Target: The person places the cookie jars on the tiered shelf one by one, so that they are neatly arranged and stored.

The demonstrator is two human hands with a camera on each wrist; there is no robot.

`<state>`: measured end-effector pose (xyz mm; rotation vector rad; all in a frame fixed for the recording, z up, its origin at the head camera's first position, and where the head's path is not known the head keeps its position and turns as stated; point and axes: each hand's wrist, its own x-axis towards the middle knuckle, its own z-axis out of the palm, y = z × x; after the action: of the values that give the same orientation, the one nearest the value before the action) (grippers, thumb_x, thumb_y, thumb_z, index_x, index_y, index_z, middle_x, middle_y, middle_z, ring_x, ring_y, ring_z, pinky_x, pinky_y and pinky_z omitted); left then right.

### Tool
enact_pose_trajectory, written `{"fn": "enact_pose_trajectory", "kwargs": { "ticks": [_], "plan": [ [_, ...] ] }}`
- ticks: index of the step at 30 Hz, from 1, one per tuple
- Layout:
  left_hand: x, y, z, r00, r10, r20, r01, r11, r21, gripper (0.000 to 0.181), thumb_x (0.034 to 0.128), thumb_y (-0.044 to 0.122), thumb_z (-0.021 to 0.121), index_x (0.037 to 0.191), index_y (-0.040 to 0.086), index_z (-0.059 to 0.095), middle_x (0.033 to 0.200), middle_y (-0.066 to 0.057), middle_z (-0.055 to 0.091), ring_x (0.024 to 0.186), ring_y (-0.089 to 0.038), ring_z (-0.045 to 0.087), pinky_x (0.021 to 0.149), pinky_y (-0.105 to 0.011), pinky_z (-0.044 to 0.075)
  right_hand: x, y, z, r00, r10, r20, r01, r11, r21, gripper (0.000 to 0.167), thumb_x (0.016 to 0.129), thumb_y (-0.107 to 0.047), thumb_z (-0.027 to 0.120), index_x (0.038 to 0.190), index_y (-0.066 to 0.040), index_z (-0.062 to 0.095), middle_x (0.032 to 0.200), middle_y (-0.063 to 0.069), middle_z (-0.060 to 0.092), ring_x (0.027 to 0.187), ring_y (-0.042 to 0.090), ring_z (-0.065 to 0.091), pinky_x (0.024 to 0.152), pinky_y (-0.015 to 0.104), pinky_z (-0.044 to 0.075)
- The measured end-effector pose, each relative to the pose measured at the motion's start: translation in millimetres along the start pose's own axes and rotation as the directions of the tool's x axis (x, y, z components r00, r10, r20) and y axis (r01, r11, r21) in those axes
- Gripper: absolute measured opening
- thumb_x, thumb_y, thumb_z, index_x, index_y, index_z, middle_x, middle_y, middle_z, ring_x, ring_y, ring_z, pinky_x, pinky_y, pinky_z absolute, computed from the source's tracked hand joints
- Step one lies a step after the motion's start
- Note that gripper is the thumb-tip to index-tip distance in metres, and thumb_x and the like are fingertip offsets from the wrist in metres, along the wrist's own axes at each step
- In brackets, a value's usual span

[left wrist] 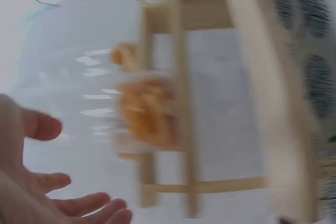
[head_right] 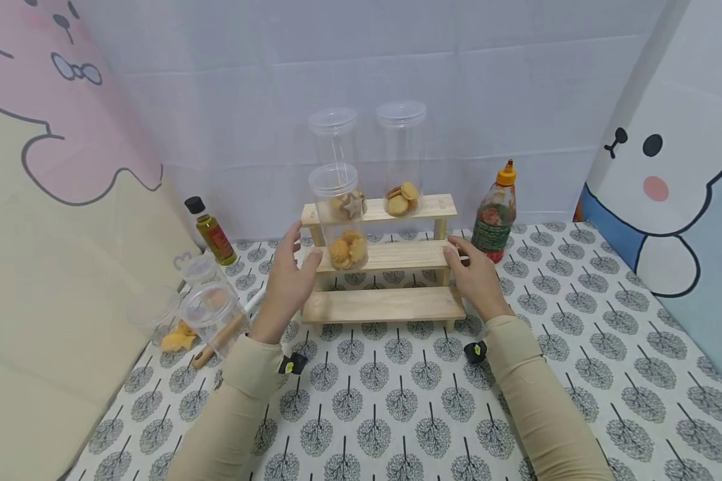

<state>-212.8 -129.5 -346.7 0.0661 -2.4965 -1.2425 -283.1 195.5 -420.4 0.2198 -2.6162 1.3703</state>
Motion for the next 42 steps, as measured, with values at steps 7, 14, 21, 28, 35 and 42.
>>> {"fn": "enact_pose_trajectory", "kwargs": {
  "ticks": [7,14,21,28,35,42],
  "plan": [
    [-36.4,38.5,-60.1,0.900,0.422,0.107,-0.432,0.896,0.106,0.080,0.0921,0.040,0.068,0.158,0.019,0.028,0.154,-0.009,0.041,0.140,-0.028,0.039,0.115,-0.050,0.034,0.7,0.2,0.0,1.000,-0.002,0.003,0.002,1.000,0.008,0.064,0.101,-0.059,0.041,0.153,-0.022,0.041,0.149,0.025,0.044,0.132,0.045,0.046,0.105,0.065,0.039],
    [-53.8,22.6,-115.4,0.810,0.580,0.086,-0.585,0.794,0.167,0.096,0.0781,0.032,0.084,0.157,0.015,0.031,0.157,-0.006,0.038,0.143,-0.028,0.036,0.117,-0.052,0.030,0.8,-0.9,-1.4,1.000,-0.005,0.004,0.005,1.000,-0.004,0.064,0.101,-0.058,0.041,0.153,-0.020,0.041,0.148,0.026,0.045,0.130,0.045,0.047,0.103,0.064,0.041],
    [-59.9,-17.3,-147.3,0.860,0.499,0.104,-0.509,0.833,0.216,0.107,0.0685,0.029,0.092,0.156,0.017,0.033,0.157,-0.008,0.039,0.144,-0.033,0.033,0.115,-0.061,0.029,1.4,-1.2,-3.2,1.000,-0.017,0.003,0.017,1.000,-0.007,0.065,0.101,-0.058,0.041,0.153,-0.018,0.042,0.148,0.026,0.045,0.131,0.046,0.046,0.103,0.065,0.040],
    [-68.1,-51.6,-154.3,0.928,0.356,0.111,-0.372,0.896,0.241,0.107,0.0702,0.035,0.092,0.157,0.019,0.031,0.159,-0.012,0.034,0.145,-0.040,0.029,0.112,-0.069,0.026,0.6,-1.3,-2.6,1.000,-0.004,0.010,0.004,1.000,0.007,0.065,0.101,-0.059,0.041,0.153,-0.019,0.041,0.151,0.025,0.043,0.135,0.045,0.043,0.107,0.064,0.038],
    [-70.7,-79.9,-149.4,0.955,0.275,0.109,-0.294,0.925,0.242,0.106,0.0742,0.035,0.089,0.159,0.020,0.027,0.160,-0.015,0.031,0.143,-0.044,0.031,0.108,-0.071,0.029,-0.2,-2.0,-0.7,1.000,-0.010,0.005,0.010,1.000,0.005,0.064,0.101,-0.057,0.042,0.153,-0.019,0.042,0.148,0.026,0.045,0.133,0.045,0.045,0.105,0.064,0.040],
    [-69.1,-93.7,-143.5,0.971,0.201,0.128,-0.225,0.951,0.212,0.106,0.0762,0.035,0.088,0.159,0.020,0.023,0.162,-0.014,0.026,0.144,-0.044,0.027,0.107,-0.075,0.027,-1.2,-0.6,-1.1,1.000,-0.006,0.012,0.006,1.000,0.004,0.064,0.101,-0.057,0.041,0.154,-0.021,0.040,0.145,0.028,0.047,0.126,0.046,0.050,0.100,0.065,0.043]
  ]
}}
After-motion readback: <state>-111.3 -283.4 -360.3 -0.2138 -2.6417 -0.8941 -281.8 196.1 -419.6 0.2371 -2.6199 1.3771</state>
